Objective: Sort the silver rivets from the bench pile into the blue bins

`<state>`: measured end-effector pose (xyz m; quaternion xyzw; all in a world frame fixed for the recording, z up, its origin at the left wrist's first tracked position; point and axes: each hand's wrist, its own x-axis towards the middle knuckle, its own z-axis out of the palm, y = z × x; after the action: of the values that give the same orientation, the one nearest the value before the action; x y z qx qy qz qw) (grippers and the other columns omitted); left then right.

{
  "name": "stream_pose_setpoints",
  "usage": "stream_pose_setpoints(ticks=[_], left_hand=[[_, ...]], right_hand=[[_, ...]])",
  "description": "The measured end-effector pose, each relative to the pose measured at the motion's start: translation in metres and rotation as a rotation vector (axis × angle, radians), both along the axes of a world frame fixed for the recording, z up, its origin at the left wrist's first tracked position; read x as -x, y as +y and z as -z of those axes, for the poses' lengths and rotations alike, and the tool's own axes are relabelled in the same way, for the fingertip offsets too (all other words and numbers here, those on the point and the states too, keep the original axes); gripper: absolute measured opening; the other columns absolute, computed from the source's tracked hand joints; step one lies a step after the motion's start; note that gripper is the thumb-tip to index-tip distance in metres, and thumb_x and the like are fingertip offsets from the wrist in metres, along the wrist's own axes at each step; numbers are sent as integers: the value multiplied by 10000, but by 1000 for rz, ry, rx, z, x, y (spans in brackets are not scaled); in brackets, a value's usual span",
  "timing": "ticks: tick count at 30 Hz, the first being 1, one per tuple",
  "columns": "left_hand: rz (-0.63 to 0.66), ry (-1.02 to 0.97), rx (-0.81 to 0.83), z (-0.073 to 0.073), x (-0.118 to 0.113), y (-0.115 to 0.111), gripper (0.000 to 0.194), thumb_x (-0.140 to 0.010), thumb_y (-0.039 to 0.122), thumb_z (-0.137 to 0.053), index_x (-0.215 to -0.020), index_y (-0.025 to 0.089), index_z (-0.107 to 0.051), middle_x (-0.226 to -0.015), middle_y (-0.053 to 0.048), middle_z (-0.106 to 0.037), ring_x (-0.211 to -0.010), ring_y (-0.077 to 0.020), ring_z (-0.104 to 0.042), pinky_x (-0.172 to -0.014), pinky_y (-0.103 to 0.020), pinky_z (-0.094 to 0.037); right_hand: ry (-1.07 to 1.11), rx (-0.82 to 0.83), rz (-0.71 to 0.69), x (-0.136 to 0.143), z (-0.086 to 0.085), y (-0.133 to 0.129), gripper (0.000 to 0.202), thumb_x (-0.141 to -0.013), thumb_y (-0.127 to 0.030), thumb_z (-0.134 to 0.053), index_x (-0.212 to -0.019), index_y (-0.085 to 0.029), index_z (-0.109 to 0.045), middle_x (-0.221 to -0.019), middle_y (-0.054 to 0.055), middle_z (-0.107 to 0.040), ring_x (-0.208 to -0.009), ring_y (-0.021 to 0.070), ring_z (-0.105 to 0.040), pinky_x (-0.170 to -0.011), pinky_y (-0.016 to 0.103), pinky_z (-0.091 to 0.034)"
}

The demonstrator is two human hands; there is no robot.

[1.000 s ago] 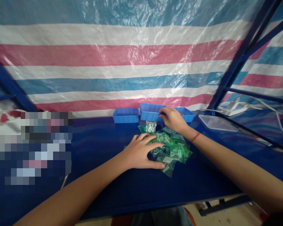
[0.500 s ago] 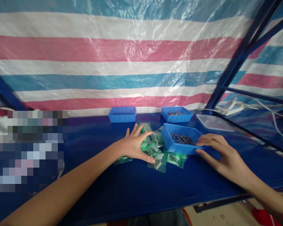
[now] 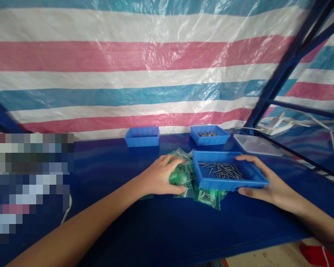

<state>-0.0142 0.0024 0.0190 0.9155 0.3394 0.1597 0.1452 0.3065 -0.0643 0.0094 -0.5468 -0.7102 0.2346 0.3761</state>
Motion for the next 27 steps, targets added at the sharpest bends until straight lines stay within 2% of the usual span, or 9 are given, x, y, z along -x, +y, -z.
stream_pose_setpoints(ticks=[3,5,9,11,14,17,19,23,27], left_hand=[[15,-27,-35,2,2,-1,504,-748,384,-606,-1225,264,-497,-1215,-79,-508,-1138,-268,-460,-988,-430,-382],[20,-10,-56,3,3,-4,421,-769,400,-592,-1166,271,-544,-1237,-83,-491,-1160,-279,-446,-993,-453,-370],[-9,23,-99,5,1,-6,623,-636,684,-608,-1046,216,-576,-1471,-130,-230,-1348,-416,-153,-1041,-620,-192],[12,59,-70,6,-1,-5,684,-597,745,-582,-1003,194,-560,-1496,-142,-195,-1360,-432,-106,-1035,-666,-125],[37,96,-32,6,-3,-4,615,-658,683,-585,-1035,200,-533,-1457,-138,-309,-1341,-399,-226,-1032,-655,-175],[32,68,-84,5,-2,-5,533,-720,536,-606,-1139,220,-509,-1392,-116,-410,-1296,-355,-329,-1032,-581,-266],[41,47,-128,5,-1,-6,561,-740,474,-598,-1229,234,-469,-1347,-115,-449,-1256,-334,-376,-1022,-537,-307],[32,47,-155,8,0,-6,695,-741,478,-584,-1349,227,-358,-1331,-144,-447,-1233,-341,-390,-1006,-533,-326],[32,30,-160,12,0,-5,754,-740,496,-585,-1386,235,-295,-1353,-148,-427,-1250,-354,-377,-1019,-551,-303]], right_hand=[[91,-45,60,3,-5,-1,659,-604,-350,-749,-1183,-357,-433,-1011,49,-579,-615,197,-629,-503,291,-556],[136,-99,98,5,-11,1,678,-600,-365,-745,-1201,-359,-432,-1105,66,-557,-741,228,-641,-560,301,-559],[161,-208,71,9,-27,11,703,-607,-376,-737,-1232,-346,-415,-1223,87,-533,-1040,285,-573,-723,329,-541],[125,-245,29,13,-35,17,697,-602,-374,-743,-1224,-328,-430,-1227,91,-535,-1087,293,-547,-775,343,-524],[54,-257,-50,21,-46,25,647,-616,-352,-734,-1201,-302,-461,-1213,94,-545,-1083,297,-550,-776,352,-520],[-24,-274,-119,36,-57,30,612,-636,-330,-706,-1197,-285,-465,-1213,97,-533,-1032,290,-571,-740,361,-527],[-101,-337,-156,48,-65,35,594,-644,-310,-679,-1197,-275,-465,-1228,91,-506,-1036,283,-563,-794,386,-511],[-294,-489,-236,70,-80,45,590,-650,-269,-630,-1217,-245,-467,-1196,86,-499,-1111,285,-504,-925,430,-426],[-350,-476,-284,87,-87,53,602,-624,-283,-641,-1210,-247,-505,-1143,78,-511,-1090,285,-503,-925,451,-416]])
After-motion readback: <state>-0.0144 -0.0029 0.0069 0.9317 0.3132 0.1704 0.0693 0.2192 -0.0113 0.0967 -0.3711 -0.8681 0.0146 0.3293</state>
